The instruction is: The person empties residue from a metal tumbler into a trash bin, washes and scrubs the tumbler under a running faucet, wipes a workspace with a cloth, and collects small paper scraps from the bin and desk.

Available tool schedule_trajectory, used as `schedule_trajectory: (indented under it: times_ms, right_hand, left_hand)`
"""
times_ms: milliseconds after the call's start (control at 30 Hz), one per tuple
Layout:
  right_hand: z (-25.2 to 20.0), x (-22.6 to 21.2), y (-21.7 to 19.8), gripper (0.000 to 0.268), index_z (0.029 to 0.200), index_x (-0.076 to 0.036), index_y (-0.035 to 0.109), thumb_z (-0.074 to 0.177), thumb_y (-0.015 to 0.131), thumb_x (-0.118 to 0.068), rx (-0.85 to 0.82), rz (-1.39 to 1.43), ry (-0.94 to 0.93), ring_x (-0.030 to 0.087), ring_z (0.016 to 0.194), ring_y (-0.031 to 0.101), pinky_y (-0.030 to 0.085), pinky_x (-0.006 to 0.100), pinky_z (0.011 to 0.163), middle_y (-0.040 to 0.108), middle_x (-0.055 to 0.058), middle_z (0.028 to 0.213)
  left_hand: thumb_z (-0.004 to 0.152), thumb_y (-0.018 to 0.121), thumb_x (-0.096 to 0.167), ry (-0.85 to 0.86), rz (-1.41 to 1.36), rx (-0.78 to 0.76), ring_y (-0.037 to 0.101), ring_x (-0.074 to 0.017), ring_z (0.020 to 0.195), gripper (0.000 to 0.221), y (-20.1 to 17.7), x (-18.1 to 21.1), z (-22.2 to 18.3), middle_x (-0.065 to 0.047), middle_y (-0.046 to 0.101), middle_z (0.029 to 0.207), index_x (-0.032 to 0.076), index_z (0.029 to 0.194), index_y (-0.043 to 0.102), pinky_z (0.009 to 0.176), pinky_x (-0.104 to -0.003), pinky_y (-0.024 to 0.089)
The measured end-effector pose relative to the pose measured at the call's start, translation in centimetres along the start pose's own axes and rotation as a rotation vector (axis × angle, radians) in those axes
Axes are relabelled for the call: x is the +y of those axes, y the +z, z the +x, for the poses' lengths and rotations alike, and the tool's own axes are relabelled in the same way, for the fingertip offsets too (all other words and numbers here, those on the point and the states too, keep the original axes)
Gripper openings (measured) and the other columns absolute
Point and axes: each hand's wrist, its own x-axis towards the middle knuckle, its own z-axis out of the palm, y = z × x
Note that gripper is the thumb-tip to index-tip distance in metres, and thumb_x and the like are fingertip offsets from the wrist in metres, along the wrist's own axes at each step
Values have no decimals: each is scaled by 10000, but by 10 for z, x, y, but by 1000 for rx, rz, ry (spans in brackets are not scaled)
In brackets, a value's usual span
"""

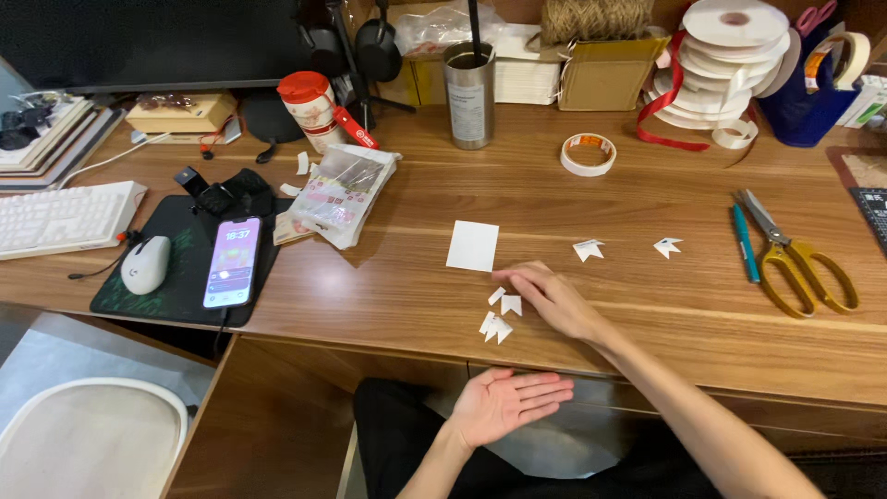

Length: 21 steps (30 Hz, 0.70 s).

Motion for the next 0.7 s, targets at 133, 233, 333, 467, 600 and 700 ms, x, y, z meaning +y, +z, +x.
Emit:
schedule_trajectory:
  times_ms: [133, 233, 333, 467, 600, 700]
  right_hand:
    - [12, 15, 26, 521, 1277, -144, 709, 1079, 283, -371, 27, 51, -86, 200, 1282, 639, 420, 389, 1108, 706, 54, 1357]
    - [2, -8, 37, 502, 1218, -94, 718, 1084, 312, -356, 34, 86, -174, 211, 1294, 615, 413, 359, 1124, 719, 71, 1317]
    - [-16, -23, 42, 504, 1245, -115, 713, 1082, 301, -356, -1, 86, -177, 222, 1310, 629, 435, 364, 1097, 708, 79, 1358]
    - [-42, -35, 52, 509, 1248, -128, 725, 1074, 322, -385, -43, 97, -218, 212, 1287, 658, 468, 348, 1075, 734, 80, 1323]
    - [-71, -45, 62, 448, 1220, -107, 739, 1064, 383, -330, -88, 165, -185, 172, 1156, 718, 514, 315, 985, 778, 39, 1231]
    - [-85, -50, 67, 441, 1268, -162, 725, 1036, 419, -380, -106, 255, -93, 122, 1078, 786, 574, 263, 921, 826, -16, 1179]
  left_hand:
    - [1010, 314, 153, -19, -22, -14, 134, -502, 1545, 667, -3, 6, -1, -418, 156, 1618, -253, 1529, 211, 1294, -547, 142]
    - [993, 328, 99, 46, -75, 56, 136, -530, 1526, 642, 2, 6, -1, -448, 161, 1594, -268, 1508, 219, 1282, -567, 137]
    - [966, 358, 46, 72, -66, 110, 189, -542, 1503, 632, -5, 12, -2, -453, 212, 1575, -271, 1500, 240, 1265, -571, 185]
    - [969, 356, 60, 165, -49, 270, 321, -560, 1440, 543, -23, 29, -4, -455, 356, 1496, -253, 1412, 368, 1233, -597, 255]
    - [1051, 351, 173, 292, 121, 343, 574, -483, 1280, 385, -56, 48, 1, -350, 614, 1330, -61, 1266, 567, 1124, -645, 422]
    - [1044, 406, 108, 243, 50, 253, 613, -455, 1203, 362, -62, 47, 2, -334, 636, 1256, -125, 1272, 565, 1101, -598, 468]
